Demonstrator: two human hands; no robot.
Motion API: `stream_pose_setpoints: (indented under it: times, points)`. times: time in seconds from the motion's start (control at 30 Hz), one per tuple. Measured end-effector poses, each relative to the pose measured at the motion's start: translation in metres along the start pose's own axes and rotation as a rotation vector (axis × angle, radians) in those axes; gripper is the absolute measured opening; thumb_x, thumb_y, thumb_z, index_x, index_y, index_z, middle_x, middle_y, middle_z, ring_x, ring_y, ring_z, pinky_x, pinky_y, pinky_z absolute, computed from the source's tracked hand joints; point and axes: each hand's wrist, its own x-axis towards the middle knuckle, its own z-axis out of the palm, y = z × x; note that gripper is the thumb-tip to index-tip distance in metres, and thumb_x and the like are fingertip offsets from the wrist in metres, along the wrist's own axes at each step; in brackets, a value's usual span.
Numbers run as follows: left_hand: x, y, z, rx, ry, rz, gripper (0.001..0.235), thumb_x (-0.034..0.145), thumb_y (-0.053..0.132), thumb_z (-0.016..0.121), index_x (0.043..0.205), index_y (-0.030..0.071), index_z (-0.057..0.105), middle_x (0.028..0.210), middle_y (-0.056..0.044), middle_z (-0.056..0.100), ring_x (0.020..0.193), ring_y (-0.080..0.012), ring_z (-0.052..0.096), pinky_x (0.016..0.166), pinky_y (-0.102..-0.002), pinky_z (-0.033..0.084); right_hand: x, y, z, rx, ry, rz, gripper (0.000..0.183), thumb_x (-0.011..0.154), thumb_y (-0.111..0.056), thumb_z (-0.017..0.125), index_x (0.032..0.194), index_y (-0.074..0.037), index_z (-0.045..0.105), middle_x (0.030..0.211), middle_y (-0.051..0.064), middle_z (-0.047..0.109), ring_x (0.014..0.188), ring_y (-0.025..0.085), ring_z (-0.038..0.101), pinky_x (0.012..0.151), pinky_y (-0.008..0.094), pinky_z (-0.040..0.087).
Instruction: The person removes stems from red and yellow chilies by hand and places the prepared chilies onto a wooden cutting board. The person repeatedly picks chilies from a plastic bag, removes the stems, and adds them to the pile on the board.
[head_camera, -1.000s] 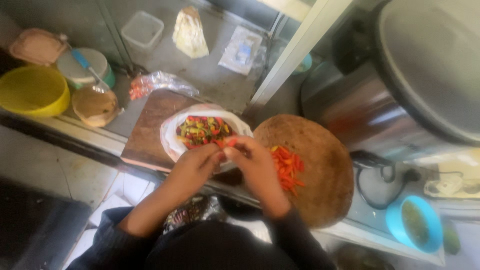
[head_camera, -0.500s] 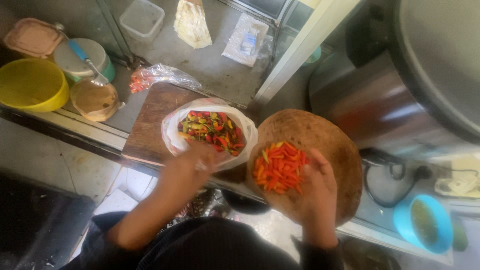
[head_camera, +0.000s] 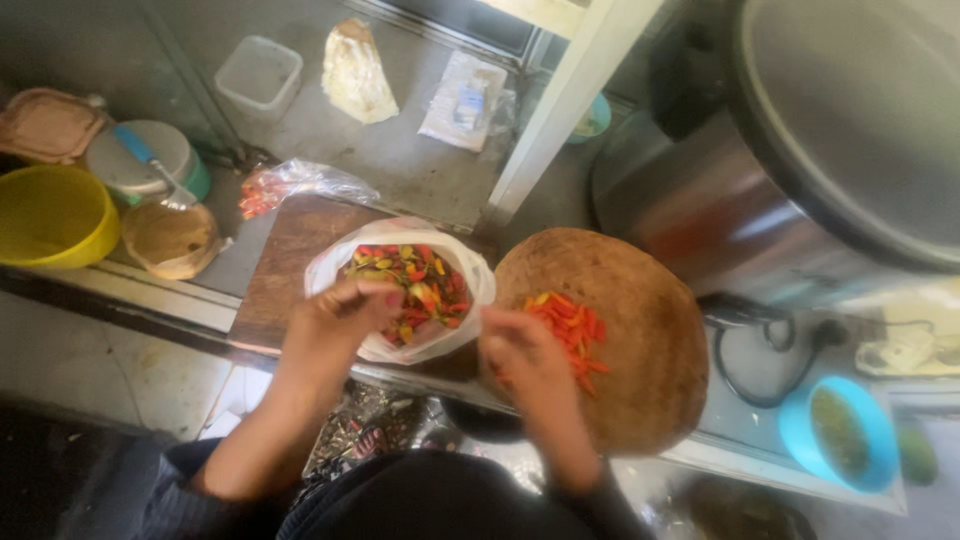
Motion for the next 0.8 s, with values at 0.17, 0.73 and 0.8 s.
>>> stream_pose_setpoints:
  times: [0.17,0.73,0.8]
  points:
    - [-0.022,-0.002,0.014,-0.126,-0.205,-0.068,0.019,0.093,0.014,0.069,0.107,0.002,0.073,0.094,-0.006,0.077,0.087,-0.0141,0.069,0.079,-0.028,0.053,0.0,-0.007,0.036,0.16,-0.242,-0.225,0.03,0.094,-0.004,0.069,0.122,-0.006,0.058,0.108,0.003,0.067,0.095,0.01,0.065,0.081,0.027,0.055]
    - [-0.041,-0.052,0.001,-0.116,-0.794,-0.211,0.027,0.104,0.03,0.054,0.098,0.007,0.065,0.085,0.002,0.064,0.074,-0.0061,0.053,0.063,-0.026,0.041,-0.009,-0.007,-0.004,0.326,-0.699,0.388,0.018,0.101,-0.017,0.066,0.114,-0.005,0.062,0.092,0.004,0.069,0.079,0.012,0.065,0.072,0.025,0.053]
    - [-0.04,-0.055,0.005,-0.01,-0.672,-0.271,0.027,0.104,0.03,0.053,0.096,0.006,0.063,0.077,-0.004,0.058,0.066,-0.013,0.052,0.058,-0.032,0.041,-0.013,-0.003,0.001,0.096,-0.528,0.361,0.022,0.09,-0.014,0.067,0.112,-0.01,0.061,0.093,0.001,0.071,0.081,0.011,0.068,0.077,0.026,0.059]
